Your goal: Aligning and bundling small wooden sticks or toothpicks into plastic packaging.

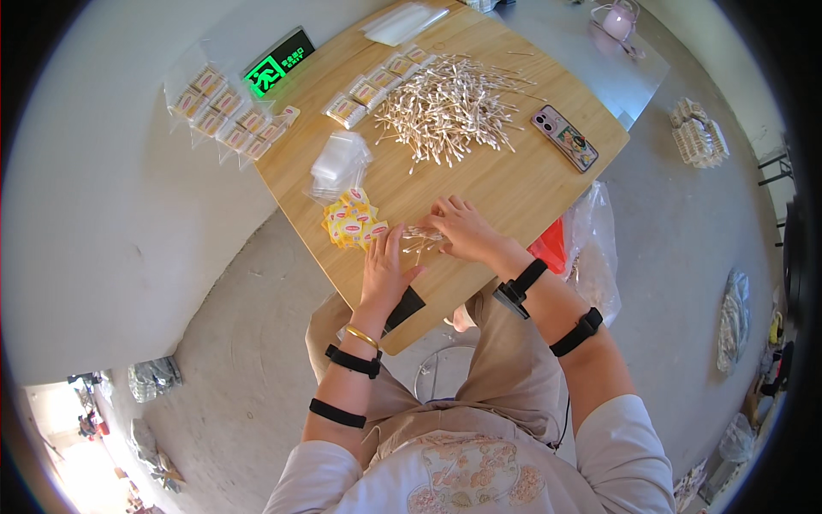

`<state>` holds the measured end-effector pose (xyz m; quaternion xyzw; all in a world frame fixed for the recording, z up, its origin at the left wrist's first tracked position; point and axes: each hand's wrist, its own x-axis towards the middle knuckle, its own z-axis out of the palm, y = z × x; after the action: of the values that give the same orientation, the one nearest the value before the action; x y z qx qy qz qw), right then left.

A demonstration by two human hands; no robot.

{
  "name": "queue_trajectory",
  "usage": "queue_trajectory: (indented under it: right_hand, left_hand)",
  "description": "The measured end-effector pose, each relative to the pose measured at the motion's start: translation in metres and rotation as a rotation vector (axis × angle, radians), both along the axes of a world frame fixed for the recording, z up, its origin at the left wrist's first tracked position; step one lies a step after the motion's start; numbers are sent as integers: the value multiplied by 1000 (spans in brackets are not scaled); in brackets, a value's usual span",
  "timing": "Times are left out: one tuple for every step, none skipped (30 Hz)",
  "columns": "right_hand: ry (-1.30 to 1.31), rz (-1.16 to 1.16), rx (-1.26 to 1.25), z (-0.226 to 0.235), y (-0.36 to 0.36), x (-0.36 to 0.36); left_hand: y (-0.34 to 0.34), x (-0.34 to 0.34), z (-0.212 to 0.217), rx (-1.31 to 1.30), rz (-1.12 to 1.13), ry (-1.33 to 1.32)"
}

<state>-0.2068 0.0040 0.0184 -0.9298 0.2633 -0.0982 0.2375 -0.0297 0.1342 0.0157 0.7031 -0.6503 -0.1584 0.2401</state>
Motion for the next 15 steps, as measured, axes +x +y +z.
queue_trajectory:
  right_hand:
    - [-24,-1,12,-3,-2,-1]
    - [-47,-2,25,-6,-3,-2]
    - [-46,-4,25,-9,-4,-3]
    - [-84,-19,44,-10,-5,-3]
    - [-122,-33,64,-10,-6,-2]
    - [-123,-31,65,-11,-8,-2]
    - [-113,-28,96,-10,-11,-2]
    - [-103,-26,128,-10,-12,-3]
    - [-102,-26,131,-10,-13,-2]
    - [-100,-24,136,-11,-14,-2]
    - [-99,-22,141,-11,-14,-1]
    - [-99,-22,145,-12,-15,-1]
    - [-126,-25,179,-14,-17,-3]
    - [-153,-28,214,-15,-18,-5]
    - [-153,-31,217,-17,-17,-7]
  left_hand:
    - [-3,3,1,-55,-44,-22]
    - [-6,5,1,-110,-89,-43]
    - [-9,8,2,-110,-90,-42]
    - [-11,11,2,-111,-110,-43]
    - [-13,13,2,-112,-129,-44]
    - [-13,14,2,-112,-127,-45]
    - [-13,13,4,-119,-116,-72]
    - [-14,12,6,-126,-106,-99]
    - [-16,11,5,-123,-106,-98]
    - [-16,10,4,-140,-107,-110]
    - [-17,10,1,-157,-108,-122]
    - [-17,8,-1,-154,-109,-122]
    - [-19,4,-4,-150,-99,-107]
    - [-20,0,-7,-147,-90,-93]
    - [-19,-5,-9,-144,-93,-92]
